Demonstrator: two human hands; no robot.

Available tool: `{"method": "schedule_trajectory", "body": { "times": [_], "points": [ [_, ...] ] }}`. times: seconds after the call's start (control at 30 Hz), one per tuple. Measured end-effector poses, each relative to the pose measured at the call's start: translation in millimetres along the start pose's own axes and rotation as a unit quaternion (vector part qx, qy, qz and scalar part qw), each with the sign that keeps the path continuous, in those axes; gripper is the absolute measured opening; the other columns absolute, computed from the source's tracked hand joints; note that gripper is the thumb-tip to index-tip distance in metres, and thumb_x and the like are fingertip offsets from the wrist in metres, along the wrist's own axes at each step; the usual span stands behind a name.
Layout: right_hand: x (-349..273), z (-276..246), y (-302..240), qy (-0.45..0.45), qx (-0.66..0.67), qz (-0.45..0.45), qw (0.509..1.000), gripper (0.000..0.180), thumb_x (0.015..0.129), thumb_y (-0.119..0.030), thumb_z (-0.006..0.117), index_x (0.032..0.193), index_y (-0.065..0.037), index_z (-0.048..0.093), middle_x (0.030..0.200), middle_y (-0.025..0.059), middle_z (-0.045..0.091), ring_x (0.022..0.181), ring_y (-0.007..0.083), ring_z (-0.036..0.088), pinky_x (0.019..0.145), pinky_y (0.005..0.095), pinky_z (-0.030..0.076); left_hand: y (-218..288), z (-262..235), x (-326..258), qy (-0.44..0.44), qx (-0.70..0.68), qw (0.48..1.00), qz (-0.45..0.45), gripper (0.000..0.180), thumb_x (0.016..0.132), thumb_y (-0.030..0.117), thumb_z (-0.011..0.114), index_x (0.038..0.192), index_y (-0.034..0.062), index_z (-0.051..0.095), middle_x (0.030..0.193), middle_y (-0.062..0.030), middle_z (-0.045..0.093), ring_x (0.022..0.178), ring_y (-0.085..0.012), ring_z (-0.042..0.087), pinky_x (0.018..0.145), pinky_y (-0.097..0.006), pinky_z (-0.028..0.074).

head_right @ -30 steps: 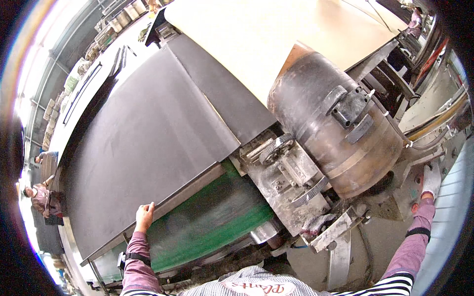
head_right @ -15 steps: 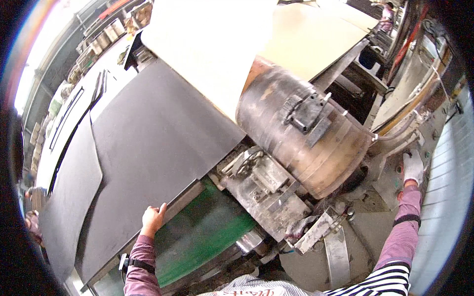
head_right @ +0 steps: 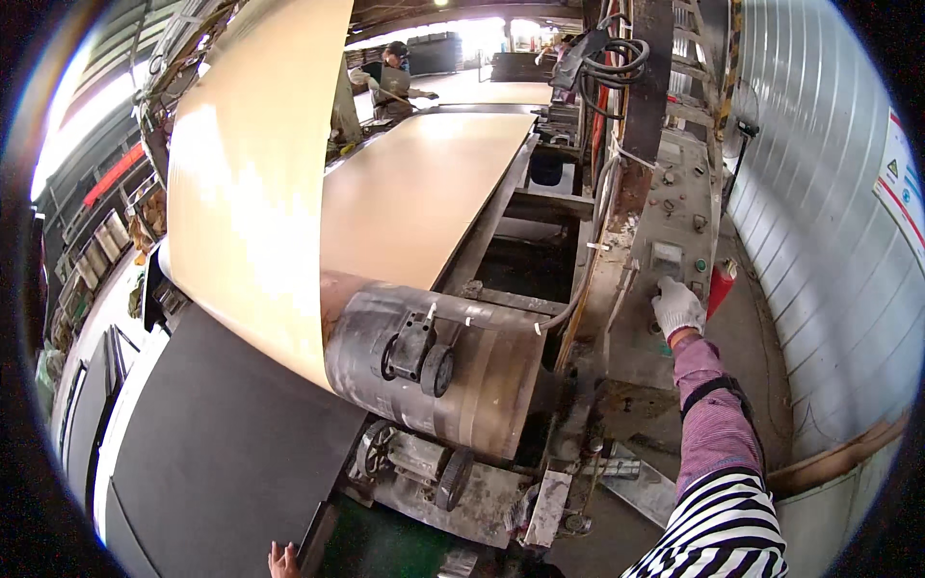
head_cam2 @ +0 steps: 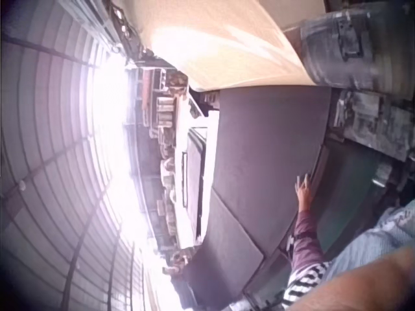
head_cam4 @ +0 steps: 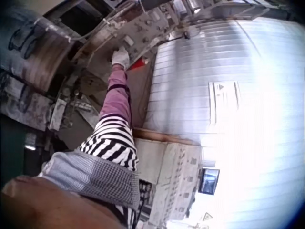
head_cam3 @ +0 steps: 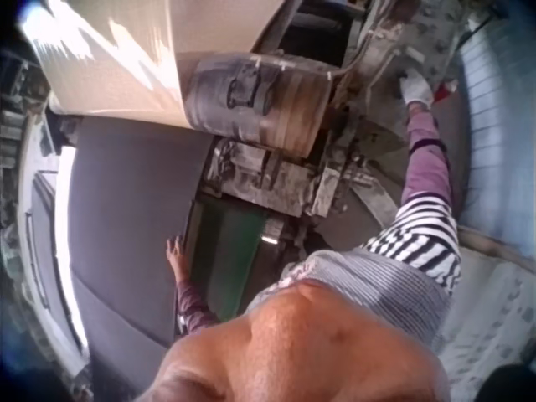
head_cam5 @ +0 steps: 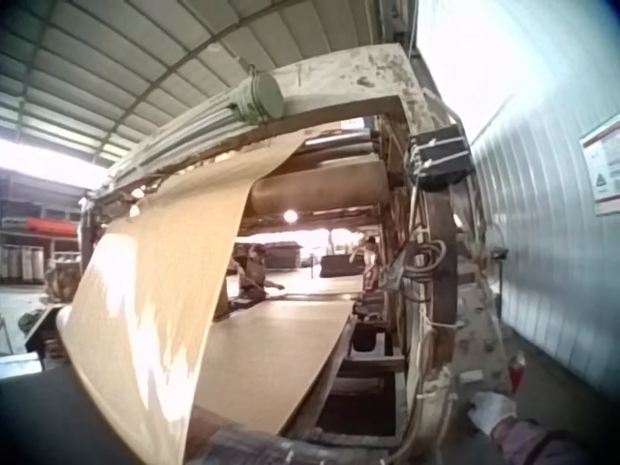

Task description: Guiding and aligning black synthetic sheets on a conveyor belt and roller system.

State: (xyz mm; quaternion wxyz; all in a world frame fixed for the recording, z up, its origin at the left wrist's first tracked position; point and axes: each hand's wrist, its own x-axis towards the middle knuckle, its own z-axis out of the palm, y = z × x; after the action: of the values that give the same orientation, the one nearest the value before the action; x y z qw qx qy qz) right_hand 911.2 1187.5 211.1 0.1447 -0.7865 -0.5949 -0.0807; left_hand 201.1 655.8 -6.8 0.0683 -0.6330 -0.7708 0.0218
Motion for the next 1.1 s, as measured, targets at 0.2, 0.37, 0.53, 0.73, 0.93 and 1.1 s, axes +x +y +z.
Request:
{"method": "schedule_trajectory", "body": {
  "times": [0.2, 0.37, 0.53, 0.73, 0.93, 1.1],
  "points": [
    [0.6, -0.1, 3.7, -0.001, -0.009, -0.004, 1.0, 0.026, 0.082, -0.022, 0.062, 0.105, -0.011, 0.063, 0.1, 0.0181, 0.065, 0.096, 0.0372, 0.062, 0.08, 0.047, 0.051, -29.2, 3.8, -45.4, -0.175, -0.055, 0.968, -0.168, 0.056, 0.095, 0.02, 0.047, 0.147, 0.0141, 0.028, 0.144, -0.0113, 0.043, 0.139, -0.0378, 0.027, 0.099, -0.067, 0.028],
    [2.3, 8.4, 11.2, 0.016, 0.013, -0.032, 0.999, 0.026, 0.081, -0.02, 0.062, 0.105, -0.011, 0.063, 0.1, 0.0177, 0.065, 0.096, 0.0368, 0.062, 0.081, 0.0469, 0.051, -29.3, 3.1, -28.8, -0.232, -0.103, 0.952, -0.172, 0.054, 0.097, 0.015, 0.038, 0.149, 0.0149, 0.024, 0.146, -0.0088, 0.041, 0.142, -0.0366, 0.02, 0.101, -0.068, 0.025],
    [1.6, 4.5, 22.9, 0.021, 0.004, -0.04, 0.999, 0.027, 0.081, -0.019, 0.062, 0.106, -0.01, 0.062, 0.1, 0.0176, 0.065, 0.096, 0.037, 0.061, 0.082, 0.0462, 0.05, -6.0, 1.2, 11.2, -0.242, -0.147, 0.948, -0.147, 0.053, 0.097, 0.013, 0.037, 0.149, 0.0155, 0.024, 0.147, -0.0109, 0.038, 0.14, -0.0377, 0.024, 0.104, -0.065, 0.024],
    [-2.2, 4.1, 8.8, 0.007, 0.014, -0.037, 0.999, 0.027, 0.081, -0.019, 0.063, 0.106, -0.01, 0.062, 0.101, 0.0173, 0.064, 0.097, 0.0368, 0.061, 0.082, 0.0456, 0.05, -57.2, 67.6, -19.1, -0.198, -0.098, 0.971, -0.09, 0.057, 0.094, 0.011, 0.042, 0.148, 0.0117, 0.024, 0.149, -0.018, 0.032, 0.138, -0.0408, 0.025, 0.101, -0.063, 0.032],
    [1.8, 8.9, 14.7, 0.022, 0.023, -0.057, 0.998, 0.027, 0.08, -0.019, 0.064, 0.106, -0.011, 0.062, 0.099, 0.017, 0.065, 0.097, 0.0365, 0.061, 0.082, 0.0453, 0.05, -59.8, 59.0, -53.9, -0.173, -0.027, 0.979, -0.105, 0.059, 0.093, 0.011, 0.044, 0.148, 0.0081, 0.023, 0.151, -0.0151, 0.029, 0.138, -0.0423, 0.025, 0.1, -0.062, 0.034],
    [4.0, 6.1, 22.0, 0.022, 0.022, -0.051, 0.998, 0.028, 0.08, -0.019, 0.064, 0.107, -0.012, 0.063, 0.1, 0.0169, 0.065, 0.097, 0.0366, 0.061, 0.082, 0.0456, 0.05, -49.5, 28.9, -53.9, -0.259, 0.023, 0.954, -0.151, 0.059, 0.092, 0.011, 0.045, 0.147, 0.0065, 0.024, 0.155, -0.0088, 0.021, 0.139, -0.0411, 0.024, 0.099, -0.062, 0.035]
  ]
}}
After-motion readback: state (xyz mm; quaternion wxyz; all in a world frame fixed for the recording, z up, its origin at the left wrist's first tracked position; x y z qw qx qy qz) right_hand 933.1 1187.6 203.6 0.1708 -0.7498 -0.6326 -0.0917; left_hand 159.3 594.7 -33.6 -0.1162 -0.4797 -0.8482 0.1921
